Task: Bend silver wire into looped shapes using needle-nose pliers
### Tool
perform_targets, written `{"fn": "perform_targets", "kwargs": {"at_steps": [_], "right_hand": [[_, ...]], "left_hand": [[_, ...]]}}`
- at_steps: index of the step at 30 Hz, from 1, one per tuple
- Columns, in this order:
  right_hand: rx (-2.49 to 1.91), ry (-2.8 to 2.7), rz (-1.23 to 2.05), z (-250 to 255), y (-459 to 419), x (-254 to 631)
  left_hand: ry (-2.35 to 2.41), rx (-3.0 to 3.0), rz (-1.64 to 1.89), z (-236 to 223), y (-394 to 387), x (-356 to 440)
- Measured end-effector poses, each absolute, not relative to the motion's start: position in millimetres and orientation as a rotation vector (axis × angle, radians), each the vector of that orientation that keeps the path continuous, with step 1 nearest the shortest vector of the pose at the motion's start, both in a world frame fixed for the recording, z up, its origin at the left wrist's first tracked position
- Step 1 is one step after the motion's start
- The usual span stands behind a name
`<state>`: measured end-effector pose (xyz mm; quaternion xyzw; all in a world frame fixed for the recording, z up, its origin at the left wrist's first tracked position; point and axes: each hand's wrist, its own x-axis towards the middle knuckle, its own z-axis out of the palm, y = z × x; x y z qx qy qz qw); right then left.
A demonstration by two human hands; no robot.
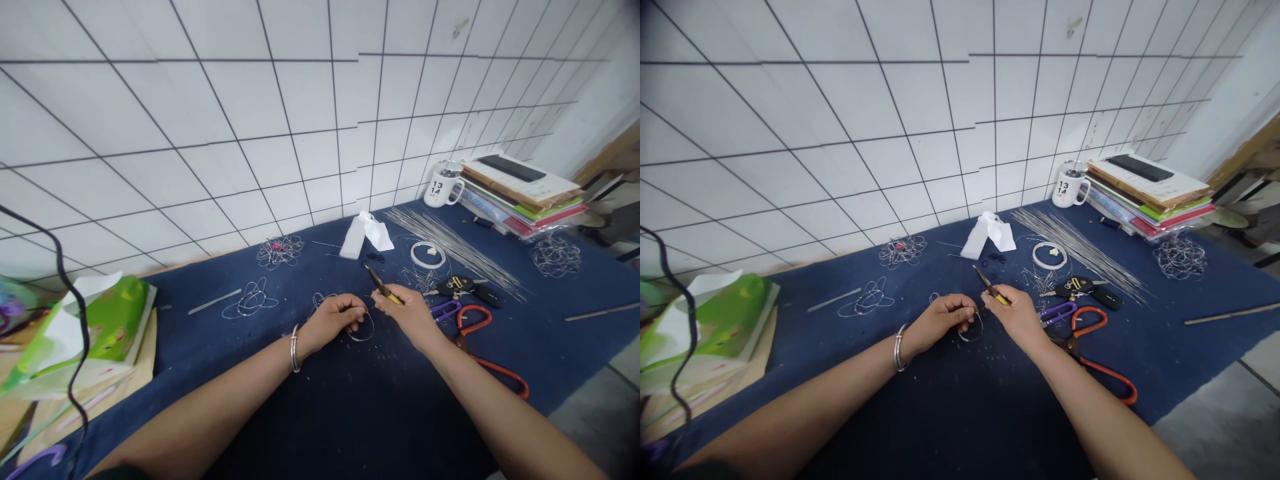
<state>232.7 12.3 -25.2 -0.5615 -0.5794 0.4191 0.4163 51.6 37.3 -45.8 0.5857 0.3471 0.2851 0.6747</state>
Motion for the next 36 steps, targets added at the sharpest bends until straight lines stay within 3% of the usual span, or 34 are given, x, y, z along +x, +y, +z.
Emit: {"fn": "perform_targets", "kwargs": {"at_steps": [12,20,28,36], "right_hand": [[-1.389,-1.513,1.147,-19.3,13.8,241.2],[-1.439,-1.608,0.992,-20.6,15.4,241.8],[-1.436,-1.530,0.960,-19.4,15.1,243.9],[-1.410,-1.532,0.981,-23.2,14.6,241.6]], "left_hand": [[0.763,1.203,0.749,-45.3,34.7,54.3],[0.720,1.147,0.757,-44.6,33.5,56.1],[0.792,0.563,1.149,-46.8,37.3,48.1],[0.811,0.488,1.075,-43.0,19.9,58.9]]}}
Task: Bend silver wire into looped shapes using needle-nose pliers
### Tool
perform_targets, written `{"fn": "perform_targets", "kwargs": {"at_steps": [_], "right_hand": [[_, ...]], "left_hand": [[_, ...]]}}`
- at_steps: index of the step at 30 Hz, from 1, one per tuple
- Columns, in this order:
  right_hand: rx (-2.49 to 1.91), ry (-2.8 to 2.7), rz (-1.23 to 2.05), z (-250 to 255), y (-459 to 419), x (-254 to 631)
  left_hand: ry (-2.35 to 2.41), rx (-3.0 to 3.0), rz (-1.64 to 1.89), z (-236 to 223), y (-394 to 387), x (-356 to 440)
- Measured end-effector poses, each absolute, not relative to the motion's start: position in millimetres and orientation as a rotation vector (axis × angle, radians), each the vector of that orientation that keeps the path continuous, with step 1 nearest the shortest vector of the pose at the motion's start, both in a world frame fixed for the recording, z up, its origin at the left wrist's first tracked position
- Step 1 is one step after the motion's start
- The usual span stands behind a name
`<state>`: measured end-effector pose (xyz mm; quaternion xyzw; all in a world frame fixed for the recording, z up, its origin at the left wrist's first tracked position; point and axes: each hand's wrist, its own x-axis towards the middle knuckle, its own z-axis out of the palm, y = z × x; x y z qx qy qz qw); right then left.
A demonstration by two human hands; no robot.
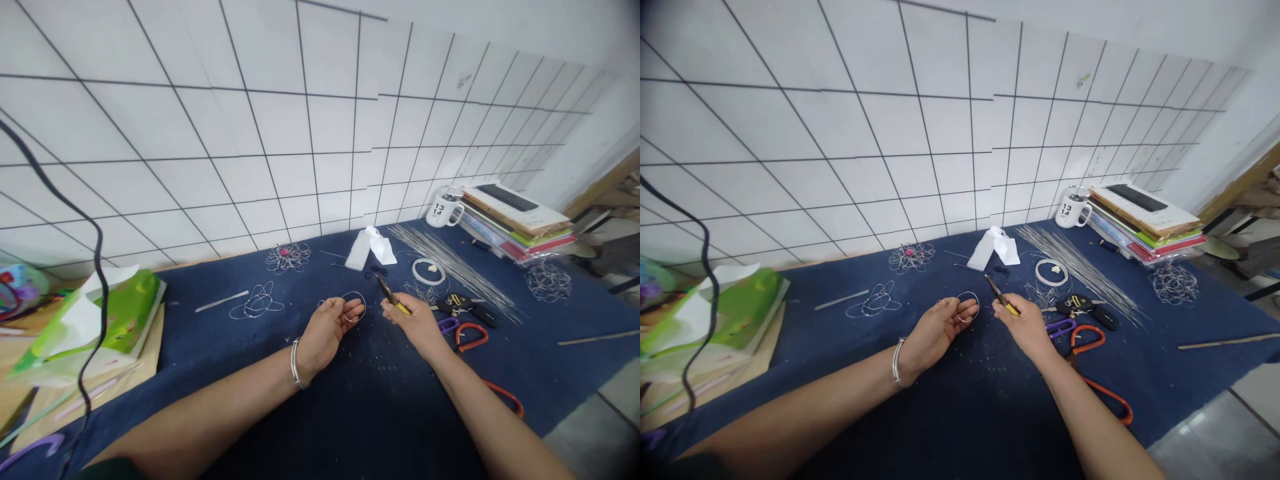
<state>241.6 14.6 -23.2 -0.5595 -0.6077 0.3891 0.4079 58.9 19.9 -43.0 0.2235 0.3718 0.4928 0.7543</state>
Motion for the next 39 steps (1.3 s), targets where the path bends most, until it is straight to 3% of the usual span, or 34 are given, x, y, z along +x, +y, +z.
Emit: {"fn": "perform_targets", "kwargs": {"at_steps": [9,13,18,39], "right_hand": [[-1.400,-1.536,1.013,-20.8,12.3,238.8],[-1.403,-1.522,1.034,-19.4,11.7,238.7],[-1.403,-1.555,1.019,-21.3,10.9,237.7],[-1.497,-1.864,0.536,-33.7,7.3,225.0]], "left_hand": [[0.715,0.534,1.314,-22.2,41.7,39.6],[0.813,0.442,1.133,-27.6,34.3,45.9],[0.742,0.461,1.168,-28.2,25.9,51.1],[0.622,0.441,1.033,-21.1,2.9,61.6]]}}
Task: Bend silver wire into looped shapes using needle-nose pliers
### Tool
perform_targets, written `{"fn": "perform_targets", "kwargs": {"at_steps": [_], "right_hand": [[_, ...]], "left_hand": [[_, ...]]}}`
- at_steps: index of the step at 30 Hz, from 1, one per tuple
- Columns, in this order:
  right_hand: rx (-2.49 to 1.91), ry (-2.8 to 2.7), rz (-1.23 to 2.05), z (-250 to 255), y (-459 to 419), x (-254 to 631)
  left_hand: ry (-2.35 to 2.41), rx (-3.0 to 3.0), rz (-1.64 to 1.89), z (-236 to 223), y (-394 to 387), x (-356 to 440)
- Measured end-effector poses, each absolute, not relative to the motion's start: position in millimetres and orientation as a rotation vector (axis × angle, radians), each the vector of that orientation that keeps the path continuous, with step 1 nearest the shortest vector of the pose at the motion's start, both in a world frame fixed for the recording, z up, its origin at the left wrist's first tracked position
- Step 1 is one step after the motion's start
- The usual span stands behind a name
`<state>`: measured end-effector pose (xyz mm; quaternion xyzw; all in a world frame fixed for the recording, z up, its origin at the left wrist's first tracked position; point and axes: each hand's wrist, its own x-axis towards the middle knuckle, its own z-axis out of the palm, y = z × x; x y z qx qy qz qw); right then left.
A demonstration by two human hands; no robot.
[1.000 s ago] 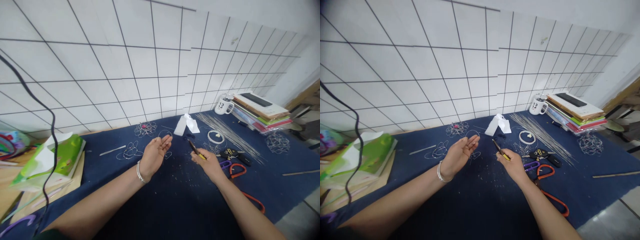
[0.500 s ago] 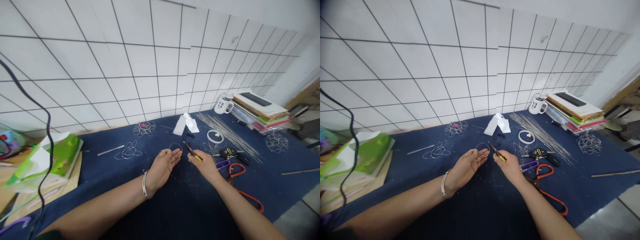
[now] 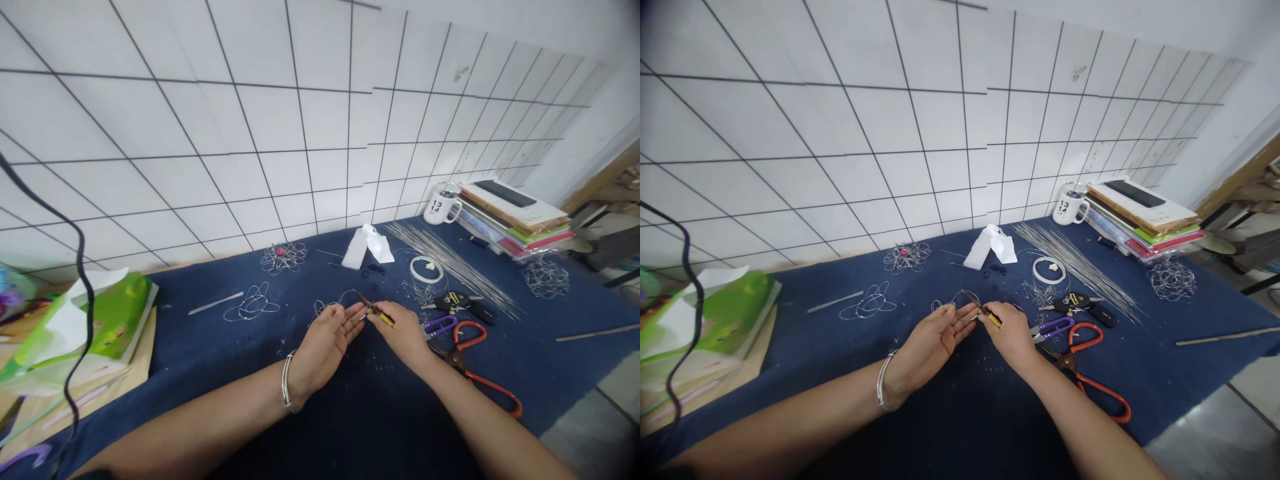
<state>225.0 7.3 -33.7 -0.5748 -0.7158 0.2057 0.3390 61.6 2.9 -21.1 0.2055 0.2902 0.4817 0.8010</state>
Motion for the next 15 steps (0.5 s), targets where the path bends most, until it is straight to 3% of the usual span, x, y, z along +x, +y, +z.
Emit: {"fn": "perform_targets", "kwargs": {"at_steps": [10,15], "right_hand": [[-1.513,-1.583,0.666,-17.7,16.2,245.9],[-1.411,-1.505,0.995,-14.4,17.9,251.1]], "left_hand": [[0.824,0.803,0.930,-29.7,14.3,57.2],[0.838,1.086,0.829,-30.6,17.1,57.5]]}}
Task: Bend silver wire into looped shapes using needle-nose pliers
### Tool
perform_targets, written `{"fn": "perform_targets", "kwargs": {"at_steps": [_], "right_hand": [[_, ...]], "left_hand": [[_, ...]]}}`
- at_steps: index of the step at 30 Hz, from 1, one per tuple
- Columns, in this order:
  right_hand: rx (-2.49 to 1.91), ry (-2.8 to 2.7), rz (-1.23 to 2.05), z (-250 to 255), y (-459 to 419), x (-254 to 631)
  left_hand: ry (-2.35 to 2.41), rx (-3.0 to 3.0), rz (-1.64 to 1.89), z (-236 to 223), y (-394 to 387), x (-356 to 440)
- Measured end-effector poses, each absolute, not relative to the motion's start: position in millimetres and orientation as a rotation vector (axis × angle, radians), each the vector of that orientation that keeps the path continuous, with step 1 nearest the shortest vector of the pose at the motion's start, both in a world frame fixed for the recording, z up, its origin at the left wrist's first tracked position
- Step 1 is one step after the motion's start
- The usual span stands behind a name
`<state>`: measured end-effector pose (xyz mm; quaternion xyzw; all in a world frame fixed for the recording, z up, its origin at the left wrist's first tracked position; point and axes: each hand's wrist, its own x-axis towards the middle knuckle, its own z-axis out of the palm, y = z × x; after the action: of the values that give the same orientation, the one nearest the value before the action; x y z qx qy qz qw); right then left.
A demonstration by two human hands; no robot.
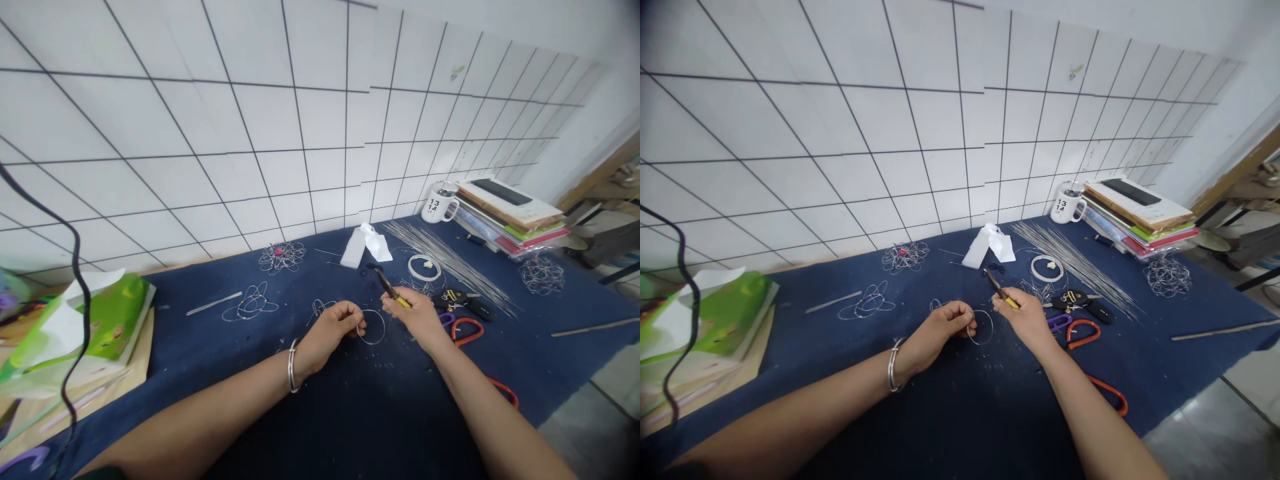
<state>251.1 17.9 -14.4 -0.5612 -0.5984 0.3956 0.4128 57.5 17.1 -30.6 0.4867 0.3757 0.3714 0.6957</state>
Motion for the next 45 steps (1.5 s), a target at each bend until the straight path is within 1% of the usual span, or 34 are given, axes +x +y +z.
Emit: {"fn": "perform_targets", "kwargs": {"at_steps": [3,10,18,27,30,35,39,42,45], "right_hand": [[-1.352,-1.491,1.125,-16.2,16.2,247.6],[-1.276,-1.471,1.272,-12.4,12.1,241.8],[-1.233,-1.429,1.330,-16.1,11.3,235.5],[-1.244,-1.419,1.316,-23.4,12.6,233.2],[-1.289,-1.516,1.236,-19.8,12.8,235.3],[-1.379,-1.781,0.887,-10.3,12.7,243.8],[-1.395,-1.878,0.652,-5.4,13.9,250.8],[-1.393,-1.968,0.576,0.5,13.7,256.3],[-1.361,-2.172,0.532,7.3,12.2,262.7]], "left_hand": [[0.846,1.171,0.786,-32.1,17.3,58.5],[0.837,1.230,0.753,-37.7,18.8,59.1],[0.800,1.214,0.718,-37.6,18.3,59.0],[0.835,1.298,0.697,-38.3,17.3,58.5],[0.849,1.302,0.708,-37.7,17.7,58.7],[0.876,1.261,0.774,-36.9,23.5,57.3],[0.860,1.239,0.805,-38.0,29.4,54.3],[0.874,1.237,0.832,-40.3,32.5,52.7],[0.908,1.273,0.892,-43.7,35.8,51.6]]}}
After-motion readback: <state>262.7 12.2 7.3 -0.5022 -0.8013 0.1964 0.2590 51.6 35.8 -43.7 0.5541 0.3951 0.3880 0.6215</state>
